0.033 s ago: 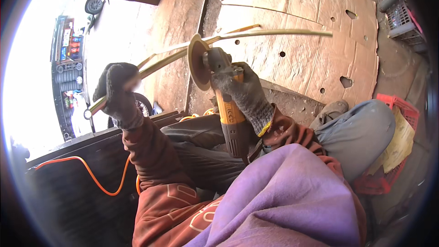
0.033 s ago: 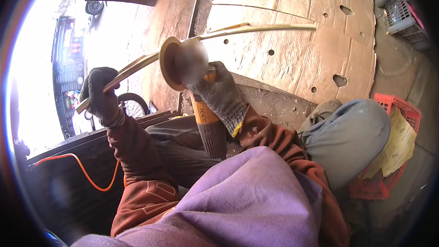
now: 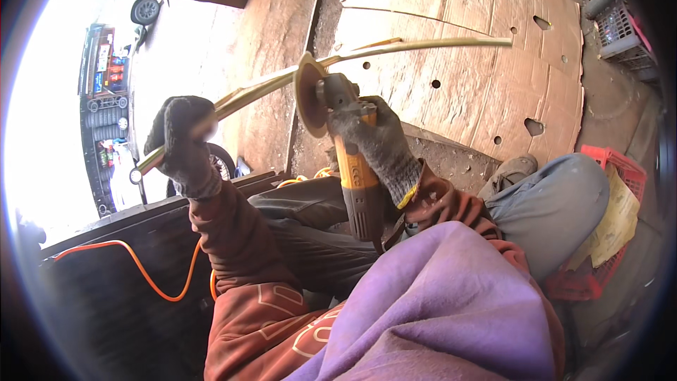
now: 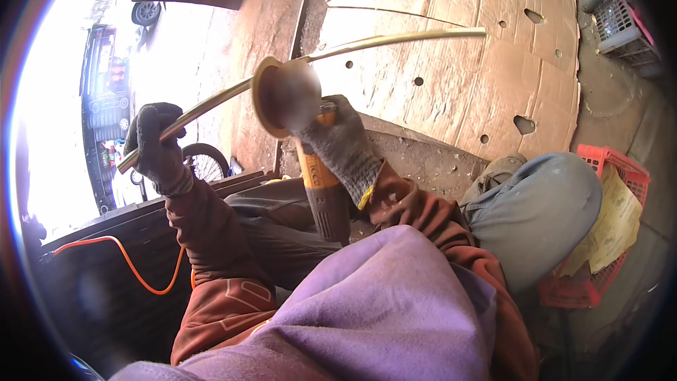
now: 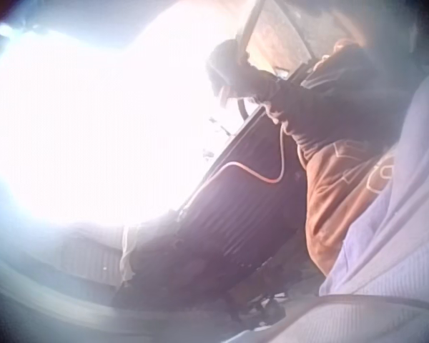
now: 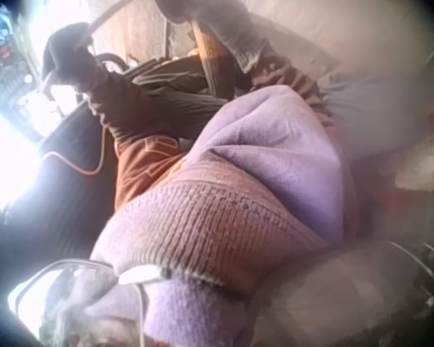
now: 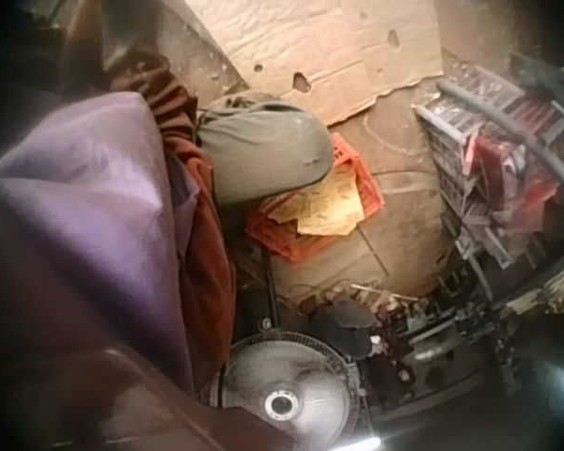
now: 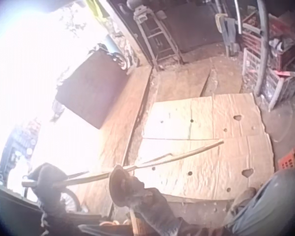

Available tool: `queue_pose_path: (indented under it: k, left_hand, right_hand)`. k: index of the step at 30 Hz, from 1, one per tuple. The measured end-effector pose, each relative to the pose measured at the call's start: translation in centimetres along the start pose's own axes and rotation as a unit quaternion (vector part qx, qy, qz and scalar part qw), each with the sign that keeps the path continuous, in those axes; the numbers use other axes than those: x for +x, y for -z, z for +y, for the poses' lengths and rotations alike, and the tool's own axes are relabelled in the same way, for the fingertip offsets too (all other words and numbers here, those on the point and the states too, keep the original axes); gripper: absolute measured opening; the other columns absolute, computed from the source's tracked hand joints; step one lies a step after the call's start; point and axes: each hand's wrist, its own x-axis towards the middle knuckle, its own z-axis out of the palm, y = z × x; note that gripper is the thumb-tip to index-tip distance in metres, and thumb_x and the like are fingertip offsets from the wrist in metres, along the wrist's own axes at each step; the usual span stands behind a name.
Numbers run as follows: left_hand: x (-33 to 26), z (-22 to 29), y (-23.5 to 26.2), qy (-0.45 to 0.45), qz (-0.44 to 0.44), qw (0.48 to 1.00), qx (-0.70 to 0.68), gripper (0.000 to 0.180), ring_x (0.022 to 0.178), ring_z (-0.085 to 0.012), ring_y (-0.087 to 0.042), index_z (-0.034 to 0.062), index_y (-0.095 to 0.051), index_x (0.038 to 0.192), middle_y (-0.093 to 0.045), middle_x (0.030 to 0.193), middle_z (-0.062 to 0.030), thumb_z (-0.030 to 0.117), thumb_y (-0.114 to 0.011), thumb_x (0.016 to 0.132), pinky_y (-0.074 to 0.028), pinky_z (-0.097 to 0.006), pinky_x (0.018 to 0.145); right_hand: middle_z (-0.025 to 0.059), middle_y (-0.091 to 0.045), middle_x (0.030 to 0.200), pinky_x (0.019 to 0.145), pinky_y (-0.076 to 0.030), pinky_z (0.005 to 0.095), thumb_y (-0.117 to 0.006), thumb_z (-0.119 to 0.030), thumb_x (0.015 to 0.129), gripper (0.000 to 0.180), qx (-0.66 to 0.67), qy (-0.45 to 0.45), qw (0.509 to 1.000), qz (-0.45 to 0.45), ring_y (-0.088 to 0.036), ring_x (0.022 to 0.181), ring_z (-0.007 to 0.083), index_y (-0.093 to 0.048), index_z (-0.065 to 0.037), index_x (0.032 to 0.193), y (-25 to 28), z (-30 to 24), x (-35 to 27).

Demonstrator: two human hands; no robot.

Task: The person uses a handheld angle grinder to grind and polish the surface of several thin, curved metal rods while sitting on the floor of a workshop.

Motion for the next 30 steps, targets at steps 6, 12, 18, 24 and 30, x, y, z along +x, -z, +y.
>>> queue_pose_path:
  k: [6, 12, 18, 24, 30]
  left_hand:
    - [0.1, -0.6, 0.5, 0.028, 0.022, 0.999, -0.031, 0.031, 0.044, -0.0126, -0.051, -0.0043, -0.066, 0.075, -0.066, 0.068, -0.0139, 0.020, -0.060, 0.093, -0.037, -0.024, 0.043]
    - [0.4, -0.3, -0.2, 0.070, 0.066, 0.995, -0.037, 0.030, 0.036, -0.0114, -0.046, -0.0033, -0.066, 0.073, -0.062, 0.059, -0.0116, 0.019, -0.063, 0.093, -0.032, -0.023, 0.036]
    - [0.4, -0.7, 0.7, 0.084, 0.048, 0.995, -0.021, 0.032, 0.031, -0.0117, -0.042, -0.0026, -0.067, 0.075, -0.058, 0.053, -0.0099, 0.023, -0.063, 0.094, -0.031, -0.025, 0.030]
    - [0.2, -0.1, 0.6, 0.109, 0.092, 0.990, -0.003, 0.032, 0.030, -0.0116, -0.042, -0.0026, -0.067, 0.073, -0.057, 0.051, -0.0091, 0.023, -0.066, 0.091, -0.031, -0.025, 0.029]
    - [0.6, 1.3, -1.5, 0.115, 0.106, 0.987, -0.023, 0.032, 0.030, -0.0117, -0.041, -0.0034, -0.066, 0.069, -0.056, 0.050, -0.0088, 0.020, -0.066, 0.091, -0.030, -0.025, 0.029]
  right_hand:
    - [0.0162, -0.067, 0.094, 0.056, -0.060, 0.0354, -0.075, -0.013, 0.084, 0.034, 0.039, -0.081, 0.995, 0.052, -0.069, 0.071, 0.0247, -0.055, -0.001, 0.109, 2.1, 0.8, 2.0]
    - [0.0161, -0.063, 0.101, 0.060, -0.058, 0.0316, -0.079, -0.010, 0.078, 0.053, -0.011, 0.063, 0.995, -0.078, -0.068, 0.082, 0.0230, -0.045, -0.003, 0.118, -4.0, -2.1, -2.4]
    - [0.0141, -0.062, 0.101, 0.065, -0.058, 0.0294, -0.078, -0.009, 0.080, 0.050, 0.059, -0.045, 0.997, 0.002, -0.066, 0.081, 0.0198, -0.046, -0.001, 0.118, 0.2, 1.4, 1.3]
    - [0.0140, -0.062, 0.105, 0.074, -0.060, 0.0306, -0.078, -0.013, 0.081, 0.051, 0.074, -0.007, 0.994, -0.078, -0.066, 0.085, 0.0206, -0.046, -0.003, 0.120, -2.1, 1.3, -0.2]
    - [0.0170, -0.060, 0.111, 0.075, -0.059, 0.0322, -0.079, -0.011, 0.080, 0.057, -0.009, 0.029, 0.997, -0.064, -0.064, 0.092, 0.0202, -0.042, 0.000, 0.123, -1.9, 0.0, -0.8]
